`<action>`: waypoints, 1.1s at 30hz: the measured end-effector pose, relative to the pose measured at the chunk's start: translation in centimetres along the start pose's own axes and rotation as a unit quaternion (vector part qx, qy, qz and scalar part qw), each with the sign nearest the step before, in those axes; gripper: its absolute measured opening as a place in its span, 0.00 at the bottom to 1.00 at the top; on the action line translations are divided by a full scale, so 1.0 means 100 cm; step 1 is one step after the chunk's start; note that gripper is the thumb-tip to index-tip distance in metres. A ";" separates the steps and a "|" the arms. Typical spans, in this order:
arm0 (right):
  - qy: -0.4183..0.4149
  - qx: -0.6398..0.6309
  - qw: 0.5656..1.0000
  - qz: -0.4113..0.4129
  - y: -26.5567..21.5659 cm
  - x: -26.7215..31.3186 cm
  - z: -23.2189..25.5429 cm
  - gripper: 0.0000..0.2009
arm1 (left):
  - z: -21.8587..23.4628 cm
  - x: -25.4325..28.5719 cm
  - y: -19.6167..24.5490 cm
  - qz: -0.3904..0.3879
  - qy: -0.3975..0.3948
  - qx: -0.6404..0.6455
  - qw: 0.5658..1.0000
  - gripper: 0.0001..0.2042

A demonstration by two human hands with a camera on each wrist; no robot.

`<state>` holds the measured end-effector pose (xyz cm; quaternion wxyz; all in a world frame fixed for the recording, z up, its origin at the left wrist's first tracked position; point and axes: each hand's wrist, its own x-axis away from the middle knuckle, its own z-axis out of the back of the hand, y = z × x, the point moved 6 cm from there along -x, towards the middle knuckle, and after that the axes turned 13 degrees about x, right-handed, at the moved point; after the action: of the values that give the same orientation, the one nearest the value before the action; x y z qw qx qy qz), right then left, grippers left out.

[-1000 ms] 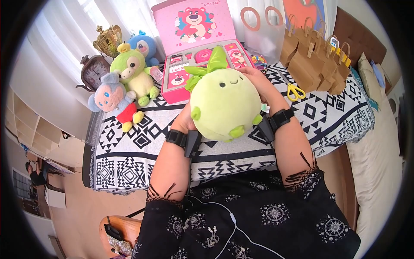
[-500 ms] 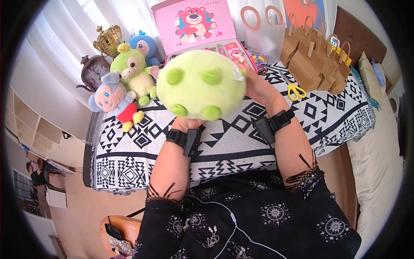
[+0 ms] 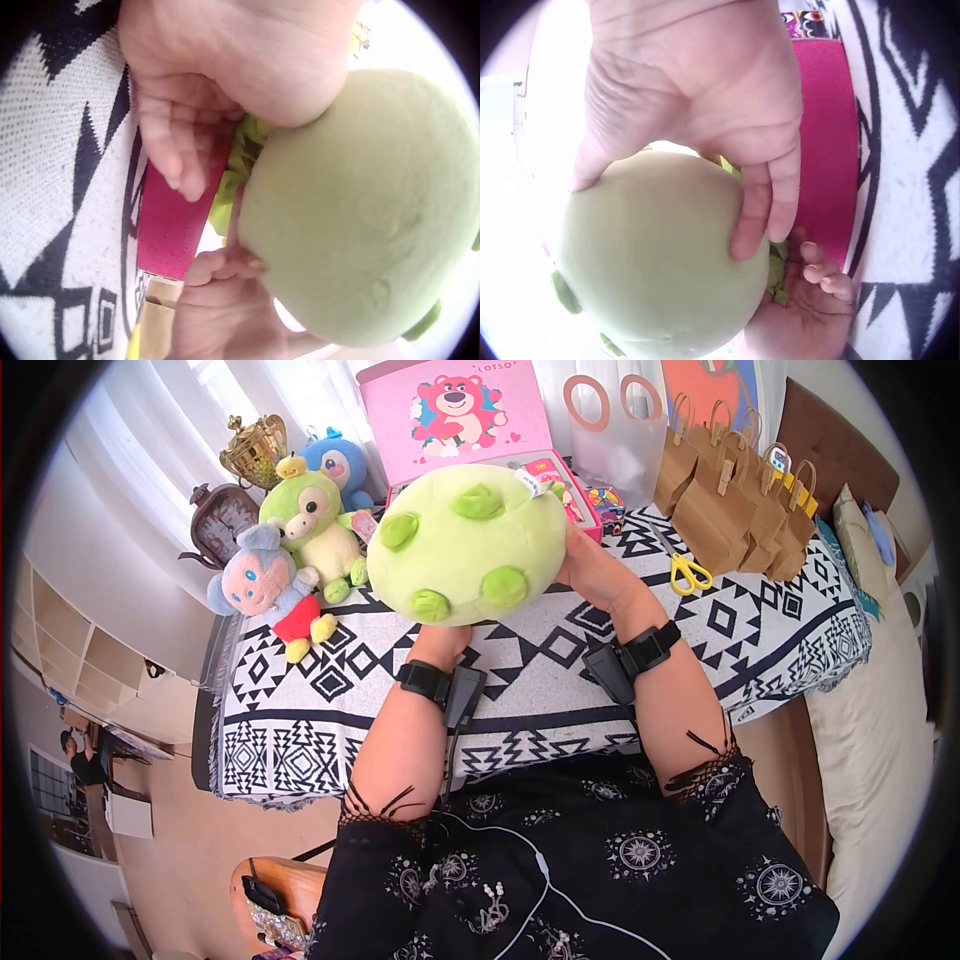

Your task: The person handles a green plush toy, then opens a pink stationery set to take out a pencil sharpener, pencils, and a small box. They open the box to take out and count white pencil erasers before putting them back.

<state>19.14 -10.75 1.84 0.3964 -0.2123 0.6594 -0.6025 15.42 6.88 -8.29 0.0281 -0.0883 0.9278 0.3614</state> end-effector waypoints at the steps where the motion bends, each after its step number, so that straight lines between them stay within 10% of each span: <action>1: 0.008 -0.015 1.000 -0.010 -0.002 0.002 0.000 0.51 | 0.000 0.000 0.008 -0.078 -0.050 -0.158 0.983 0.23; 2: 0.016 -0.030 0.999 -0.020 -0.003 0.004 0.000 0.48 | -0.003 0.002 0.012 -0.153 -0.100 -0.310 0.933 0.23; 33: 0.123 0.026 0.990 -0.062 0.000 0.001 0.003 0.48 | -0.022 -0.010 0.006 -0.104 -0.110 -0.188 0.970 0.22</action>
<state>19.36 -11.02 1.85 0.2797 -0.1669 0.6726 -0.6645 16.27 6.01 -6.15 0.1504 -0.1476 0.8201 0.5320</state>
